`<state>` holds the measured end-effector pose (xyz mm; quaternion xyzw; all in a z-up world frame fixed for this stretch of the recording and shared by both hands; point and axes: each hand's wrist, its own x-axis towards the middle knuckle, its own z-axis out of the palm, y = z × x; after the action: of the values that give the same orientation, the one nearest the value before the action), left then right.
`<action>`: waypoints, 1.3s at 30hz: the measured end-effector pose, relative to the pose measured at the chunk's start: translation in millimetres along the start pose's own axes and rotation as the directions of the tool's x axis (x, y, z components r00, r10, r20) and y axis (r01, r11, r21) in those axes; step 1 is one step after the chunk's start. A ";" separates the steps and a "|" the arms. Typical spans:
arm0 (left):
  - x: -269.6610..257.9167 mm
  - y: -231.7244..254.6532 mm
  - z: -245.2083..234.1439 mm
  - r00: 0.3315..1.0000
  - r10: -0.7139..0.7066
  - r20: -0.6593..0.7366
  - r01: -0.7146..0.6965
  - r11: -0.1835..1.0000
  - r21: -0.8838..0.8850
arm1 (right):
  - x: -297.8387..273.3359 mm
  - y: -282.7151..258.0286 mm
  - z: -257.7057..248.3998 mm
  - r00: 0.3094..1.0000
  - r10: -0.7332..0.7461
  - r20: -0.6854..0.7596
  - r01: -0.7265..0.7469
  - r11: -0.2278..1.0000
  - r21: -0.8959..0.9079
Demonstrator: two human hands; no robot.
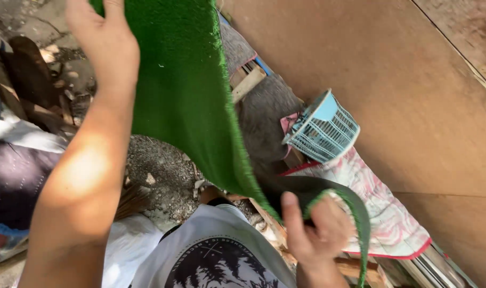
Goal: Sweeping dirt from an outdoor concrete entryway and then placing a green artificial grass mat.
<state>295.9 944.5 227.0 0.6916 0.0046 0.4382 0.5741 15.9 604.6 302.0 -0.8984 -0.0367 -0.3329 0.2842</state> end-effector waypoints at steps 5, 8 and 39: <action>22.5 6.4 22.5 0.994 -0.054 0.094 0.052 0.998 0.025 | 39.1 -16.5 58.9 0.983 -0.135 0.126 0.096 0.956 0.277; 28.6 -93.2 23.2 0.995 0.085 0.060 -0.095 0.978 0.184 | 44.5 -8.9 95.6 0.986 -0.132 0.103 0.089 0.934 0.347; 402.9 -397.8 -32.6 0.988 0.111 -0.105 -0.120 0.989 -0.085 | 320.3 -188.0 597.9 0.992 -0.115 0.051 0.080 0.889 0.452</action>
<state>721.7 1311.2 150.1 0.6410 -0.0264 0.5047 0.5776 561.5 1042.2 222.8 -0.8177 -0.1684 -0.2945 0.4651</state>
